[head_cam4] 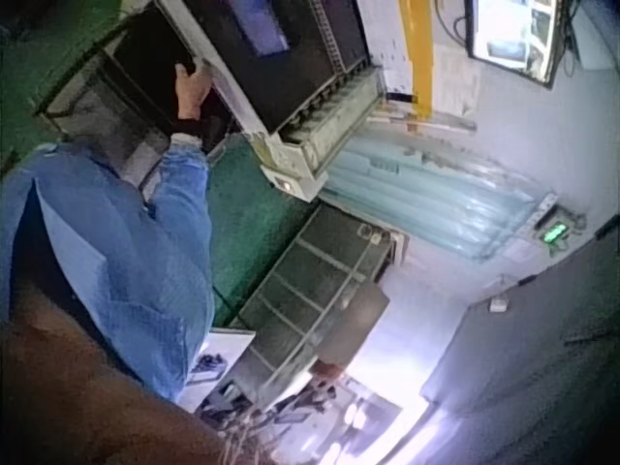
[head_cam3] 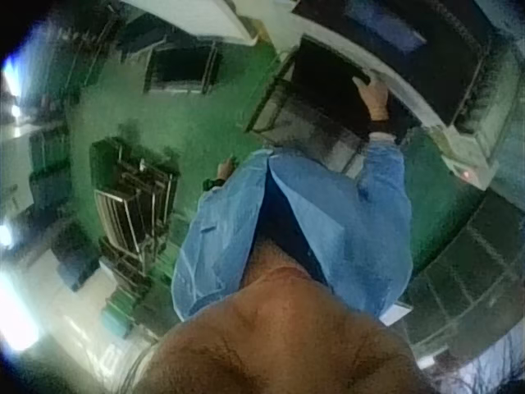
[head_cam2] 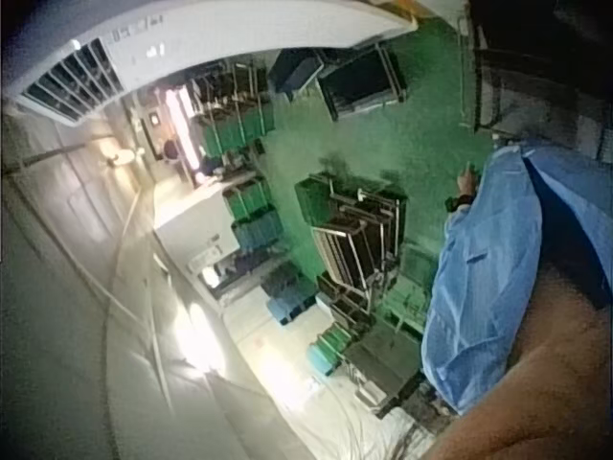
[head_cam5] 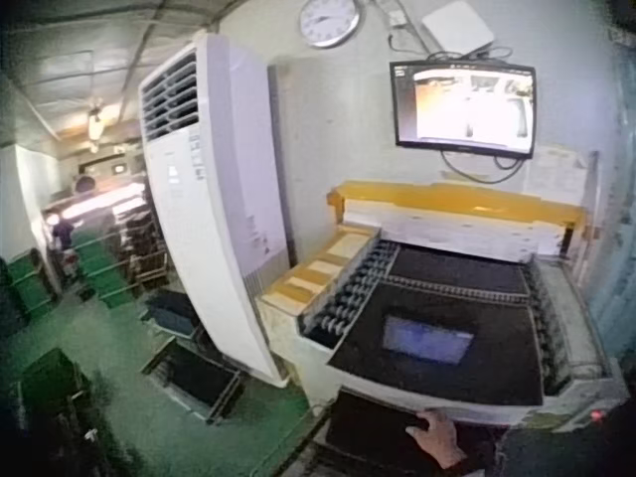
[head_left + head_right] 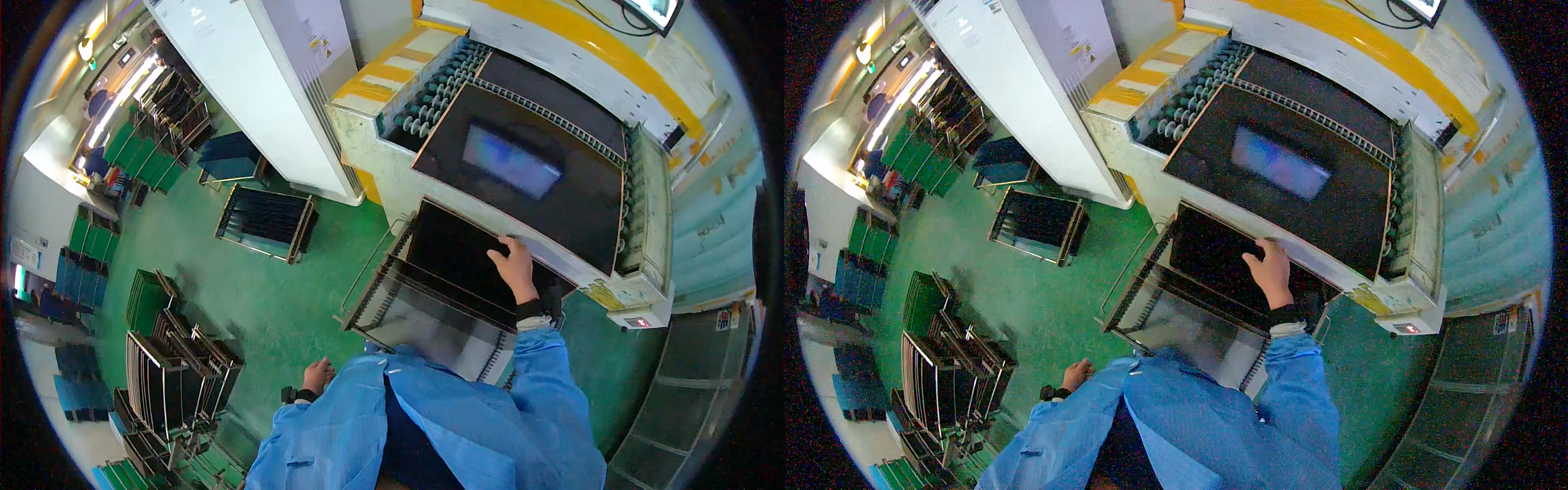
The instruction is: Placing various panels and components into a processing machine on a fabrication floor.
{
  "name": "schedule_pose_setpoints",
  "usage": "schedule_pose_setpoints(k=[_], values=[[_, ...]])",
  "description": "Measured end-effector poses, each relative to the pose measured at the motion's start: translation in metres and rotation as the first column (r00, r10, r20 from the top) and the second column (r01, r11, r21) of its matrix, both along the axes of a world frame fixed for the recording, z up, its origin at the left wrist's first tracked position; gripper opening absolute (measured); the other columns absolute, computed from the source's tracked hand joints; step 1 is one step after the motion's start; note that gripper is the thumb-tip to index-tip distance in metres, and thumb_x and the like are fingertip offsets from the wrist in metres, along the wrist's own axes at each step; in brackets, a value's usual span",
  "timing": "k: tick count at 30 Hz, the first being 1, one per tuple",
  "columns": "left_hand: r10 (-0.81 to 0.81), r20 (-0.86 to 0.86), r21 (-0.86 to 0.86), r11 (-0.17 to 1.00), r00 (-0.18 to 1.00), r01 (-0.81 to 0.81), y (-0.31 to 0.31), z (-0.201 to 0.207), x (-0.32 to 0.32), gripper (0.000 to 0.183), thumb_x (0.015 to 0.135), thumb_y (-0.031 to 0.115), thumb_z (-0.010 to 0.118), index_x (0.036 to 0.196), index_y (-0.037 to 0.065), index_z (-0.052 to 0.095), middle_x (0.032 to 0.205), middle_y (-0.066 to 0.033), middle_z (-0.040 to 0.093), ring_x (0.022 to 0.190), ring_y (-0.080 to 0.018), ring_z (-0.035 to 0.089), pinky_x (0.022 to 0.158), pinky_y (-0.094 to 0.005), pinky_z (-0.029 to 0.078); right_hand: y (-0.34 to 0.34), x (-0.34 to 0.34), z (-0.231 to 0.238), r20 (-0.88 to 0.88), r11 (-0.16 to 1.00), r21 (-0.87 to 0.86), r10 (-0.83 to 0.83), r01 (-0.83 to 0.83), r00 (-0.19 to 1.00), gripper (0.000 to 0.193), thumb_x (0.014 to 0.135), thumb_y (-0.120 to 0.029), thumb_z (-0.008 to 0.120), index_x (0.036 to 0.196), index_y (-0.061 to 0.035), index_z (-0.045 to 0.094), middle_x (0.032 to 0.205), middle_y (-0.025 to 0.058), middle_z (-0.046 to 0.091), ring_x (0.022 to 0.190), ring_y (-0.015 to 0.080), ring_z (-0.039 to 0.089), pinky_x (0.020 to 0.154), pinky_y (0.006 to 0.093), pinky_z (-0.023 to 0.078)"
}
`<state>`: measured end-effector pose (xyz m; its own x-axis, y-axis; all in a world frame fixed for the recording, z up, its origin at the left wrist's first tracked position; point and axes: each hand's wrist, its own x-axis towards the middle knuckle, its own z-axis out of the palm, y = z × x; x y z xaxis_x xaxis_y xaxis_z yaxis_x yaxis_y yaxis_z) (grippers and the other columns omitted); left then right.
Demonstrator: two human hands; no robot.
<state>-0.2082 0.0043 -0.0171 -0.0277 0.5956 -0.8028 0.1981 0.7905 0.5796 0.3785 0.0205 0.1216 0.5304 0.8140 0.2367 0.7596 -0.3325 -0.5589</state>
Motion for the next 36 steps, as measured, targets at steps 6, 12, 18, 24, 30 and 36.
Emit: schedule_pose_setpoints(k=[6, 12, 18, 24, 30, 36], values=[[0.011, -0.016, 0.008, 1.0, 1.0, -0.011, -0.007, 0.01, 0.002, 0.034, 0.091, 0.032, 0.056, 0.096, -0.002, 0.058, 0.076, -0.0099, 0.06, 0.063, -0.0179, 0.058, 0.051, -0.03, 0.044, 0.008, -0.012, 0.003, 0.22, 0.994, -0.09, -0.044, 0.066, 0.974, 0.037, 0.075, -0.019, 0.071, 0.108, -0.008, 0.061, 0.1, 0.0125, 0.063, 0.104, 0.0329, 0.055, 0.087, 0.0454, 0.042], [0.067, 0.049, -0.003, 0.998, 0.997, -0.067, -0.014, -0.004, -0.006, 0.033, 0.091, 0.031, 0.057, 0.094, -0.002, 0.058, 0.075, -0.0094, 0.059, 0.061, -0.0174, 0.057, 0.051, -0.0288, 0.045, 0.003, -0.019, -0.025, 0.129, 0.937, -0.343, -0.018, 0.061, 0.992, 0.037, 0.076, -0.022, 0.069, 0.11, -0.0074, 0.062, 0.098, 0.0105, 0.065, 0.103, 0.0313, 0.056, 0.086, 0.0466, 0.043], [-0.035, 0.025, 0.049, 0.998, 0.999, 0.033, -0.014, 0.01, -0.001, 0.031, 0.091, 0.029, 0.057, 0.092, -0.002, 0.058, 0.07, -0.0067, 0.057, 0.056, -0.0153, 0.055, 0.048, -0.0271, 0.042, -0.009, -0.037, -0.035, -0.238, 0.944, -0.303, 0.058, -0.131, 0.97, 0.034, 0.077, -0.03, 0.07, 0.098, -0.0033, 0.068, 0.092, 0.0148, 0.069, 0.085, 0.0333, 0.065, 0.077, 0.0377, 0.051], [0.077, 0.024, 0.02, 0.997, 0.997, -0.077, -0.013, 0.005, 0.005, 0.031, 0.091, 0.03, 0.057, 0.091, -0.001, 0.059, 0.071, -0.0063, 0.058, 0.057, -0.0143, 0.055, 0.048, -0.0266, 0.042, -0.013, -0.066, -0.008, -0.386, 0.839, -0.329, 0.3, -0.434, 0.872, 0.035, 0.082, -0.035, 0.065, 0.099, -0.0048, 0.069, 0.089, 0.0187, 0.067, 0.085, 0.0329, 0.065, 0.077, 0.0379, 0.05], [0.1, 0.048, 0.05, 0.994, 0.994, -0.102, -0.015, -0.021, -0.01, 0.034, 0.089, 0.032, 0.059, 0.096, -0.001, 0.061, 0.074, -0.0079, 0.061, 0.059, -0.0157, 0.057, 0.049, -0.027, 0.043, -0.02, -0.079, -0.018, -0.077, 0.837, -0.464, 0.288, -0.29, 0.955, 0.021, 0.08, -0.024, 0.06, 0.079, -0.0036, 0.066, 0.081, 0.0202, 0.064, 0.081, 0.0401, 0.061, 0.07, 0.0479, 0.048], [0.082, 0.045, 0.004, 0.997, 0.996, -0.082, -0.009, -0.013, -0.004, 0.033, 0.088, 0.032, 0.06, 0.096, 0.0, 0.062, 0.078, -0.0089, 0.063, 0.062, -0.0158, 0.059, 0.051, -0.0269, 0.044, -0.027, -0.081, 0.037, -0.029, 0.862, -0.446, 0.254, -0.24, 0.967, 0.021, 0.077, -0.025, 0.062, 0.08, -0.004, 0.066, 0.078, 0.0213, 0.062, 0.079, 0.04, 0.061, 0.068, 0.0484, 0.047]])
